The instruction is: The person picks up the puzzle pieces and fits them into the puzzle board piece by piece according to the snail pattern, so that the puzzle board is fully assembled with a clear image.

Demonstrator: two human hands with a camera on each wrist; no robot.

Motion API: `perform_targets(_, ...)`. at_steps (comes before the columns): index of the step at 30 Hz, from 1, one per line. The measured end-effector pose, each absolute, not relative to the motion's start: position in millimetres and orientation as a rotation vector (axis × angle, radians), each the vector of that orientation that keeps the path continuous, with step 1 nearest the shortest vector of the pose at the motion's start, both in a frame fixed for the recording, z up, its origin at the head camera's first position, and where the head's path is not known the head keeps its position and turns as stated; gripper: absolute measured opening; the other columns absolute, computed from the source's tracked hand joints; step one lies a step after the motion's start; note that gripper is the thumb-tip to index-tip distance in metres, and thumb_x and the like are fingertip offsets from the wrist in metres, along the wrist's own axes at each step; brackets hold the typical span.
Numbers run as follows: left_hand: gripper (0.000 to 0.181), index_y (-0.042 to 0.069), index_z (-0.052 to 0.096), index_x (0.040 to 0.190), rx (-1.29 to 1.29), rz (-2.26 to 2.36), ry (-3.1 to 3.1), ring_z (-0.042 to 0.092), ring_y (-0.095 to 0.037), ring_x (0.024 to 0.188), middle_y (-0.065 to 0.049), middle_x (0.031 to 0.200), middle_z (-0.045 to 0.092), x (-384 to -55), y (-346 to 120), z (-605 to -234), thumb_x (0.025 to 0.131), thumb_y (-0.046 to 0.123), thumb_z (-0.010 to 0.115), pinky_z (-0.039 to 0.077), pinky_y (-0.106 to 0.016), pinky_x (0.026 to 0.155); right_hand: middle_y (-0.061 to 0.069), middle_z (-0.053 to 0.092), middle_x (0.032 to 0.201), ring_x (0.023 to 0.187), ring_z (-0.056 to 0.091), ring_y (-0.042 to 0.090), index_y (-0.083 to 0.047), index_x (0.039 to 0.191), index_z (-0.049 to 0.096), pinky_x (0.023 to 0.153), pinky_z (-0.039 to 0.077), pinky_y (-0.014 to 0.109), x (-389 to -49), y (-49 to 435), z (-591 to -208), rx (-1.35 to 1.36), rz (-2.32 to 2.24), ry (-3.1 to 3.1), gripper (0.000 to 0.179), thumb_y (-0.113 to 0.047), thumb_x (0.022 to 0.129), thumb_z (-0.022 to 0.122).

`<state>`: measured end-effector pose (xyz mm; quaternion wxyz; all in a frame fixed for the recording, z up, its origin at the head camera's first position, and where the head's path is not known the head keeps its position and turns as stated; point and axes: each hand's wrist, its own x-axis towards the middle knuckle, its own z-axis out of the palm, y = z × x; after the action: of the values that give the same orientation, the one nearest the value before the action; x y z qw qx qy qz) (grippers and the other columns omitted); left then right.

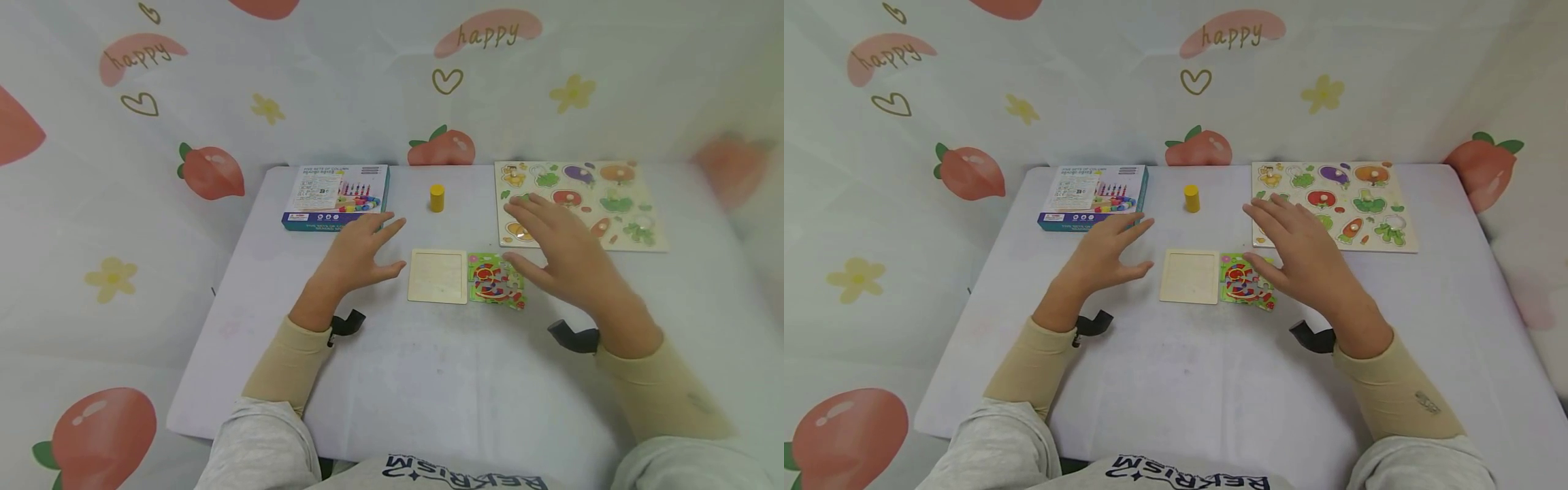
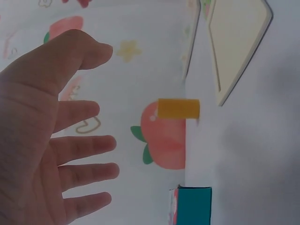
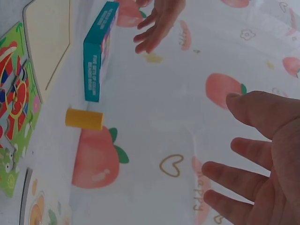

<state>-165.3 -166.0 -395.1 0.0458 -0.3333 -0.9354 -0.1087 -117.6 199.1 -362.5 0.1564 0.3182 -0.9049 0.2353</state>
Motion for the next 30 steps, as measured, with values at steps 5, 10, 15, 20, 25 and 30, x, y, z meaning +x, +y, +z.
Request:
perform_targets(5,0.078,0.018,0.047,0.156,-1.009,-0.315,-2.935,0.043,-0.031,0.14,-0.012,0.154,0.046,-167,-162,-399,0.09,0.052,0.072,0.037,-0.052,0.112,0.016,0.052,0.149,0.141,0.042,0.041,-0.007,0.152,0.048,0.111,0.034,0.06,-119,196,-367,0.9,0.692,-2.608,0.075,-0.022,0.086,0.08)
perform_targets(10,0.078,0.019,0.045,0.157,-1.012,-0.31,-3.016,0.042,-0.03,0.142,-0.01,0.156,0.044,-167,-158,-403,0.091,0.052,0.07,0.038,-0.052,0.112,0.017,0.053,0.148,0.138,0.046,0.039,-0.005,0.151,0.048,0.109,0.037,0.059,-121,192,-371,0.898,0.716,-2.656,0.073,-0.021,0.087,0.08)
perform_targets(15,0.077,0.019,0.044,0.157,-1.014,-0.397,-3.082,0.043,-0.029,0.14,-0.009,0.155,0.046,-166,-156,-407,0.092,0.05,0.071,0.039,-0.051,0.111,0.016,0.053,0.148,0.138,0.046,0.036,-0.005,0.151,0.048,0.109,0.038,0.057,-121,187,-373,0.861,0.746,-2.757,0.072,-0.021,0.089,0.081)
perform_targets(20,0.082,0.018,0.039,0.16,-1.004,-0.48,-3.164,0.042,-0.028,0.142,-0.008,0.156,0.046,-166,-153,-411,0.092,0.05,0.072,0.037,-0.049,0.113,0.016,0.053,0.147,0.137,0.047,0.036,-0.004,0.15,0.049,0.109,0.038,0.057,-119,185,-371,0.849,0.783,-2.802,0.068,-0.02,0.09,0.079)
perform_targets(25,0.087,0.016,0.034,0.162,-0.977,-0.581,-3.252,0.038,-0.028,0.146,-0.007,0.159,0.042,-167,-151,-412,0.091,0.049,0.074,0.033,-0.049,0.116,0.017,0.054,0.146,0.136,0.048,0.036,-0.004,0.148,0.051,0.108,0.039,0.057,-120,183,-368,0.834,0.802,-2.815,0.066,-0.021,0.091,0.078)
perform_targets(30,0.088,0.019,0.034,0.162,-0.942,-0.642,-3.334,0.048,-0.024,0.135,-0.006,0.149,0.051,-167,-148,-415,0.09,0.049,0.075,0.041,-0.047,0.11,0.013,0.057,0.144,0.132,0.052,0.034,-0.006,0.147,0.054,0.106,0.041,0.055,-122,180,-360,0.805,0.839,-2.84,0.06,-0.023,0.093,0.076)
